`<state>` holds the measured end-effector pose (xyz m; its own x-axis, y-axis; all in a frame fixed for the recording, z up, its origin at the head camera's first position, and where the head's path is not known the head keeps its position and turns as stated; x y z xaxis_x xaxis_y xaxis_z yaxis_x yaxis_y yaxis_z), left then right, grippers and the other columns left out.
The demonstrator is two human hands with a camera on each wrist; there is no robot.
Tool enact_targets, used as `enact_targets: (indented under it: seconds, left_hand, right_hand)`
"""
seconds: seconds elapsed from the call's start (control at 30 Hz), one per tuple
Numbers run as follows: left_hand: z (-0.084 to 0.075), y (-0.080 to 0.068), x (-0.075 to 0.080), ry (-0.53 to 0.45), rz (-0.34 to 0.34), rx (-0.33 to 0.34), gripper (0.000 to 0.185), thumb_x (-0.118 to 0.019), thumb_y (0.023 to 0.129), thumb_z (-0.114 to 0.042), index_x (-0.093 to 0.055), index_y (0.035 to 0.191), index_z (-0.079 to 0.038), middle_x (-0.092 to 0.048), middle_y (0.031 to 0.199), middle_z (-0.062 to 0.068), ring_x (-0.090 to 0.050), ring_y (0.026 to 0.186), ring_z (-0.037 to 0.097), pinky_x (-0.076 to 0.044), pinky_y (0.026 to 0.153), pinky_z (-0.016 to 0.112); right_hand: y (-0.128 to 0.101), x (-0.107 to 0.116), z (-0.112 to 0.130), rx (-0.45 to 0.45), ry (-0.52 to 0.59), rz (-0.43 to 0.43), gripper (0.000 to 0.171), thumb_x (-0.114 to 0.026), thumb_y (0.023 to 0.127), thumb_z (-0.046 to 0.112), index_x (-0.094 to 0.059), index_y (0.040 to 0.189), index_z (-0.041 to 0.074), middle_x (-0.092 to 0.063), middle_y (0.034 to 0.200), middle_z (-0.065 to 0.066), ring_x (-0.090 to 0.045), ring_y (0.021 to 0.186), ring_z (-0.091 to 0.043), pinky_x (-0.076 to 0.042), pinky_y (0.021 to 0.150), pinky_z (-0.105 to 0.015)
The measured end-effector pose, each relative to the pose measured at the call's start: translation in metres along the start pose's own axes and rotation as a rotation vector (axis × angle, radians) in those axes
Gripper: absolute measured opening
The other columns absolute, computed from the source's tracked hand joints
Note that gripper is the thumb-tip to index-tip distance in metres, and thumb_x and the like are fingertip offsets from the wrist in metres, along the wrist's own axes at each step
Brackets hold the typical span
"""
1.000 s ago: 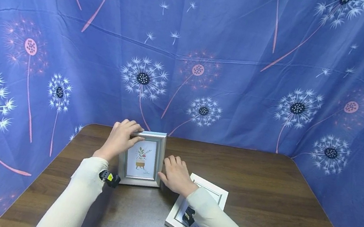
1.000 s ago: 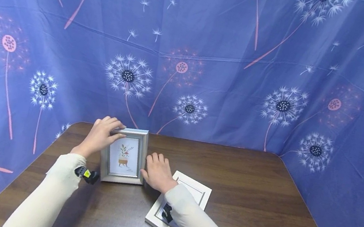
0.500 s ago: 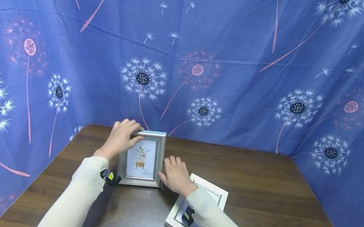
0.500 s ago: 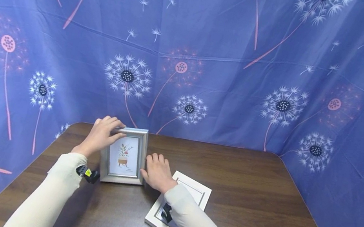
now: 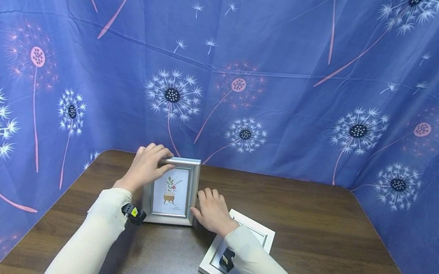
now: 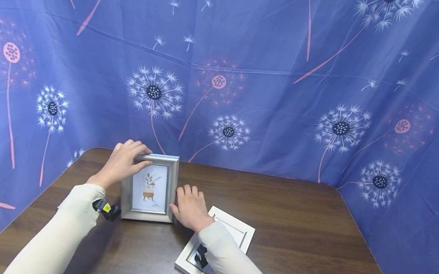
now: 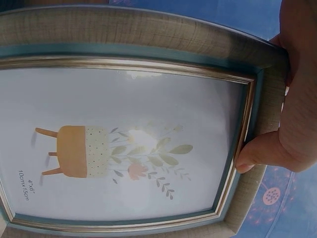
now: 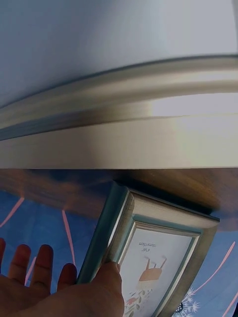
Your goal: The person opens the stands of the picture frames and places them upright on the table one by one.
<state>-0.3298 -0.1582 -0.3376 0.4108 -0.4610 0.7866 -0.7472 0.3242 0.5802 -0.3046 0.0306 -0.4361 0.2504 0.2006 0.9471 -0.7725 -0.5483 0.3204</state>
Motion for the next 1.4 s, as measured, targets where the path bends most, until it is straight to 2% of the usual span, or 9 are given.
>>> enact_targets:
  seconds: [0.43,0.8,0.97,1.2,1.4]
  left_hand:
    - [-0.003,-0.002,0.004,0.013,-0.006,-0.020,0.040,-0.078,0.084,-0.028,-0.067,0.117,-0.009,-0.066,0.102,0.007,-0.054,0.092,0.027,-0.039,0.079,0.045]
    - [-0.007,-0.002,0.006,0.016,-0.054,-0.050,0.051,-0.079,0.083,-0.031,-0.064,0.124,-0.006,-0.065,0.110,0.011,-0.055,0.101,0.031,-0.039,0.080,0.048]
    - [-0.014,-0.002,0.008,0.015,-0.058,-0.062,0.056,-0.079,0.082,-0.032,-0.061,0.127,-0.005,-0.063,0.114,0.012,-0.054,0.104,0.033,-0.040,0.081,0.049]
    - [-0.026,-0.001,0.009,0.023,-0.071,-0.111,0.057,-0.080,0.080,-0.032,-0.061,0.127,-0.005,-0.063,0.110,0.012,-0.054,0.102,0.033,-0.040,0.079,0.048]
    - [-0.036,0.000,0.009,0.029,-0.070,-0.140,0.058,-0.079,0.080,-0.032,-0.061,0.127,-0.004,-0.064,0.110,0.012,-0.054,0.101,0.032,-0.041,0.079,0.047]
  right_hand:
    - [-0.002,-0.001,-0.001,-0.008,0.053,0.062,0.052,-0.059,0.097,0.043,-0.053,0.130,0.004,-0.058,0.121,-0.013,-0.052,0.112,-0.030,-0.044,0.089,-0.045]
    - [-0.008,0.006,-0.005,0.013,0.033,0.017,0.051,-0.061,0.095,0.043,-0.053,0.129,0.006,-0.058,0.120,-0.012,-0.053,0.110,-0.031,-0.045,0.087,-0.045]
    - [-0.013,0.011,-0.009,0.026,0.031,0.000,0.050,-0.063,0.094,0.040,-0.053,0.130,0.006,-0.057,0.123,-0.014,-0.052,0.114,-0.033,-0.044,0.090,-0.048]
    - [-0.021,0.018,-0.019,0.041,0.007,-0.031,0.050,-0.065,0.093,0.039,-0.054,0.128,0.006,-0.056,0.124,-0.016,-0.052,0.115,-0.034,-0.044,0.090,-0.048]
    - [-0.030,0.022,-0.032,0.034,-0.006,-0.025,0.049,-0.063,0.094,0.039,-0.054,0.129,0.005,-0.055,0.125,-0.016,-0.051,0.117,-0.035,-0.043,0.094,-0.050]
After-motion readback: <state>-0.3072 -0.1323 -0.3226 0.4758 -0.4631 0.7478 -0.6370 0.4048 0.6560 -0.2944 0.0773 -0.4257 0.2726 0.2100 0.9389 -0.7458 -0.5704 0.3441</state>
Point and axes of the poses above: each hand's wrist, its own y-axis towards the middle knuckle, its own x-axis out of the back of the hand, z = x × y, the point moved 6 cm from there along y, towards the middle knuckle
